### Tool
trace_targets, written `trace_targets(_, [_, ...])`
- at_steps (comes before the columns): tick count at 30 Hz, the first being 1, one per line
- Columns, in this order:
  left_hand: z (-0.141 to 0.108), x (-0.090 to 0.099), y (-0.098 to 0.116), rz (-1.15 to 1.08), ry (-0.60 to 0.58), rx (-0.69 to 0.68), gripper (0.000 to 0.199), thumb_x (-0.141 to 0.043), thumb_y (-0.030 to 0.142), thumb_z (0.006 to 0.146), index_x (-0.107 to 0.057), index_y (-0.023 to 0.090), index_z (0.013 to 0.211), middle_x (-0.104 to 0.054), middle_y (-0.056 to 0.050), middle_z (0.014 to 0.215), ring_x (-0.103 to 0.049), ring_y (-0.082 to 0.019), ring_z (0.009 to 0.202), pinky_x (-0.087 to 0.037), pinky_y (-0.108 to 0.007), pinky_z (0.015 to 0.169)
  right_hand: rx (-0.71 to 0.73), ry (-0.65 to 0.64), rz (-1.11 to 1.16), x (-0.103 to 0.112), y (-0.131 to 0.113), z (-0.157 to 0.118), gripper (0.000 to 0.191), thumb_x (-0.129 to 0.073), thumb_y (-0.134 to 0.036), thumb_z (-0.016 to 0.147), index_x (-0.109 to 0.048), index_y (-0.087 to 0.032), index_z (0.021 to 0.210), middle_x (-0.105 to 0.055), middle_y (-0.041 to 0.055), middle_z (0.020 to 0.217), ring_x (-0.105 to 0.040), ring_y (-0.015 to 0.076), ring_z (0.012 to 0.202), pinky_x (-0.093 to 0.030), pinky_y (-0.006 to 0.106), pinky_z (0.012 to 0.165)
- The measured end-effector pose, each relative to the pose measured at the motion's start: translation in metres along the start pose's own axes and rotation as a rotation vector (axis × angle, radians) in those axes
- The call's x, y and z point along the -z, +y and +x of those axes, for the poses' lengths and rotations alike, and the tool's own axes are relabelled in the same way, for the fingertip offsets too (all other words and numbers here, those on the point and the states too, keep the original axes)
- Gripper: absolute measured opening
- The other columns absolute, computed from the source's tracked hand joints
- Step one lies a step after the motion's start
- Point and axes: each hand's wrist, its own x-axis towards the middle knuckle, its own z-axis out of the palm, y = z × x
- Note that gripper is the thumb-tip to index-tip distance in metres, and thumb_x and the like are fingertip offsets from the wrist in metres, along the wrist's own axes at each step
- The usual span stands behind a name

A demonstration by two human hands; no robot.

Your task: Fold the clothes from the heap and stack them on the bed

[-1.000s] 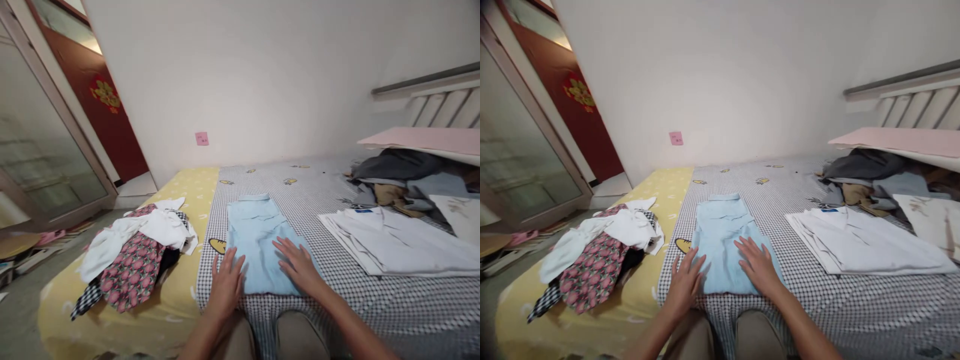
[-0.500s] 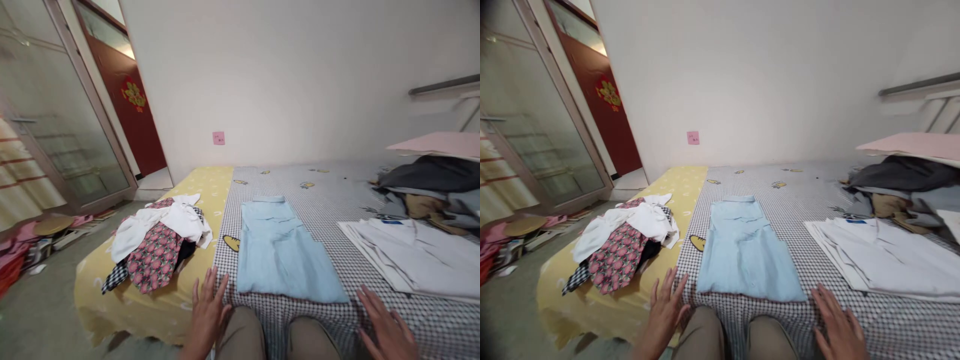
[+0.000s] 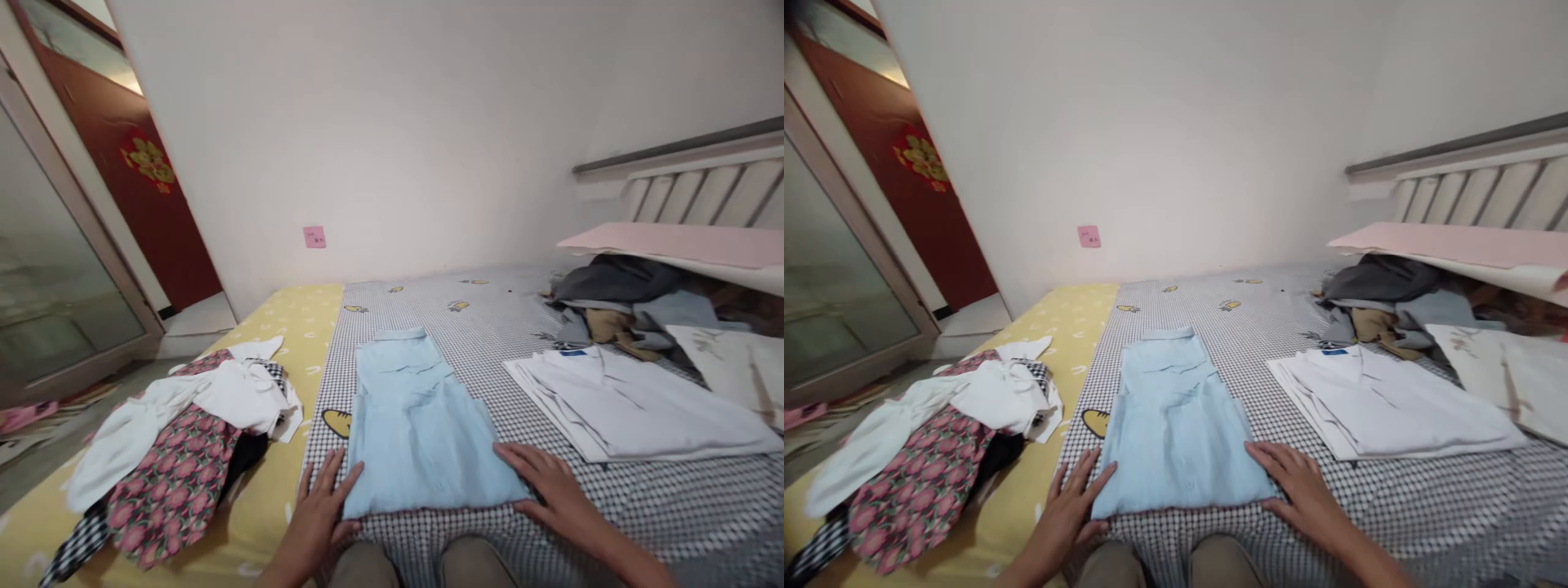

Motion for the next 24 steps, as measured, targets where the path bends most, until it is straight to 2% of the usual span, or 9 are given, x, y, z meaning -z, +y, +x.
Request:
trace_targets(4, [0.010,0.004,0.004,-0.076,-0.113,0.034,0.093,-0.078,0.046,0.074,-0.025,0.045,0.151,-0.029,-0.009,0.163,-0.033,-0.036,0.147,-0.029,-0.060,0.116,0.061,0.088,0.000,-0.016,0.010,0.003,0.073,-0.066,-0.054,0.082,-0.041,-0.041,0.149,-0.059,0.0074,0.140,-0.055,0.0301,0.123,-0.043,0.045,0.099])
trace_targets(9, [0.015,0.012,0.012,-0.122,-0.147,0.057,0.101,-0.082,0.039,0.070,-0.024,0.042,0.153,-0.022,-0.014,0.165,-0.027,-0.037,0.149,-0.023,-0.062,0.117,0.080,0.254,-0.010,-0.033,0.016,0.000,0.075,-0.062,-0.048,0.083,-0.037,-0.038,0.152,-0.061,0.0089,0.135,-0.058,0.0318,0.116,-0.045,0.046,0.092])
trace_targets(13, [0.019,0.018,0.014,-0.170,-0.187,0.114,0.102,-0.081,0.039,0.070,-0.023,0.040,0.154,-0.018,-0.015,0.165,-0.019,-0.035,0.152,-0.020,-0.060,0.119,0.062,0.289,0.001,-0.036,0.017,0.002,0.072,-0.059,-0.042,0.082,-0.040,-0.037,0.151,-0.063,0.0084,0.132,-0.060,0.0320,0.112,-0.047,0.045,0.088])
trace_targets(15, [0.023,0.022,0.016,-0.187,-0.237,0.153,0.104,-0.082,0.034,0.068,-0.023,0.040,0.154,-0.014,-0.015,0.166,-0.016,-0.034,0.153,-0.018,-0.060,0.120,0.052,0.287,0.015,-0.036,0.016,0.008,0.070,-0.060,-0.040,0.081,-0.043,-0.037,0.149,-0.065,0.0082,0.129,-0.062,0.0312,0.109,-0.048,0.043,0.086])
trace_targets(19, [0.036,0.026,0.022,-0.184,-0.312,0.203,0.106,-0.081,0.012,0.060,-0.033,0.044,0.149,-0.009,-0.013,0.167,-0.013,-0.035,0.153,-0.018,-0.061,0.119,0.051,0.289,0.010,-0.035,0.014,0.022,0.065,-0.059,-0.028,0.080,-0.050,-0.040,0.143,-0.069,0.0066,0.118,-0.065,0.0271,0.100,-0.050,0.040,0.083])
trace_targets(21, [0.040,0.023,0.023,-0.198,-0.286,0.178,0.100,-0.078,0.008,0.062,-0.040,0.046,0.146,-0.011,-0.011,0.166,-0.016,-0.036,0.152,-0.019,-0.062,0.119,0.066,0.276,-0.008,-0.036,0.014,0.028,0.063,-0.056,-0.023,0.082,-0.052,-0.044,0.141,-0.069,0.0040,0.115,-0.066,0.0251,0.100,-0.051,0.040,0.086])
trace_targets(24, [0.043,0.017,0.020,-0.199,-0.138,0.132,0.085,-0.070,0.005,0.073,-0.045,0.047,0.142,-0.014,-0.009,0.166,-0.022,-0.035,0.151,-0.023,-0.062,0.118,0.039,0.254,0.004,-0.041,0.017,0.038,0.058,-0.052,-0.022,0.085,-0.055,-0.049,0.137,-0.067,-0.0004,0.125,-0.065,0.0250,0.107,-0.050,0.042,0.096])
